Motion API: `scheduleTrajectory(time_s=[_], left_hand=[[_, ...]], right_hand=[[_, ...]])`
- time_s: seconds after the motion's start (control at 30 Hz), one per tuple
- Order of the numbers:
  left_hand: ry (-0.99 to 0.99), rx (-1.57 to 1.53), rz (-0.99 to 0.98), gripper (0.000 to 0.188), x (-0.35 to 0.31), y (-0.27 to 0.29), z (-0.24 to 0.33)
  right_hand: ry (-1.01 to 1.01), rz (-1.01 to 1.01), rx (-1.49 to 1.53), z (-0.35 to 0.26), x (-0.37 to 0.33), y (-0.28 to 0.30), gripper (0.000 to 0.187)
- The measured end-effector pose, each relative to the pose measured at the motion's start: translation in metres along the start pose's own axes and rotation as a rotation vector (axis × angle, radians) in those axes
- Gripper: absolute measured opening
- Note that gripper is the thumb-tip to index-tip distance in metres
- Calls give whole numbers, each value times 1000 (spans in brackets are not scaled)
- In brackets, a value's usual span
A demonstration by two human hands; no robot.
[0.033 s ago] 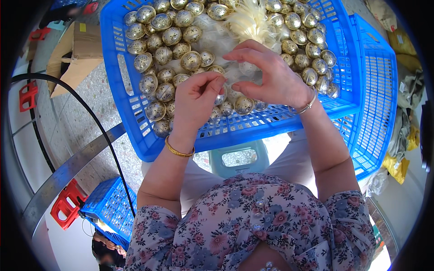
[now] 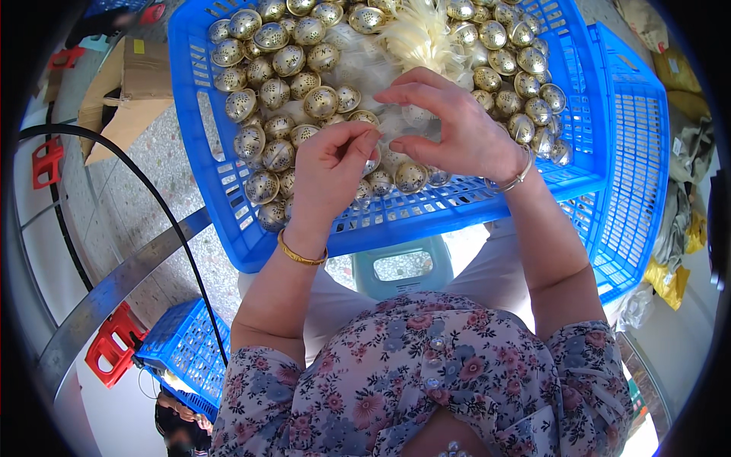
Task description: Inspecting and preparing gold decorative ornaments in a factory.
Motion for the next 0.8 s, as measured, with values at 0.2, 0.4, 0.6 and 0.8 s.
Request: scheduleTrajectory(time_s=[0.2,0.4,0.6,0.8], left_hand=[[-161,103,-48,8,1,-1,5],[-304,285,-82,6,2,-3,17],[-306,311,-101,6,2,-4,20],[-309,262,-80,6,2,-4,19]], right_hand=[[64,-101,43,2,0,-4,26],[86,-110,61,2,0,-4,21],[114,-114,64,3,0,-6,16],[91,-114,53,3,0,-7,9]])
Point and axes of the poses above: each hand's wrist, its own x-axis towards the middle knuckle, its own y-axis out of the back of the hand, z = x × y, the point moved 6 cm from there along x, towards the middle knuckle, and after that the axes turned 10 degrees about -y, right-handed, at the moved point
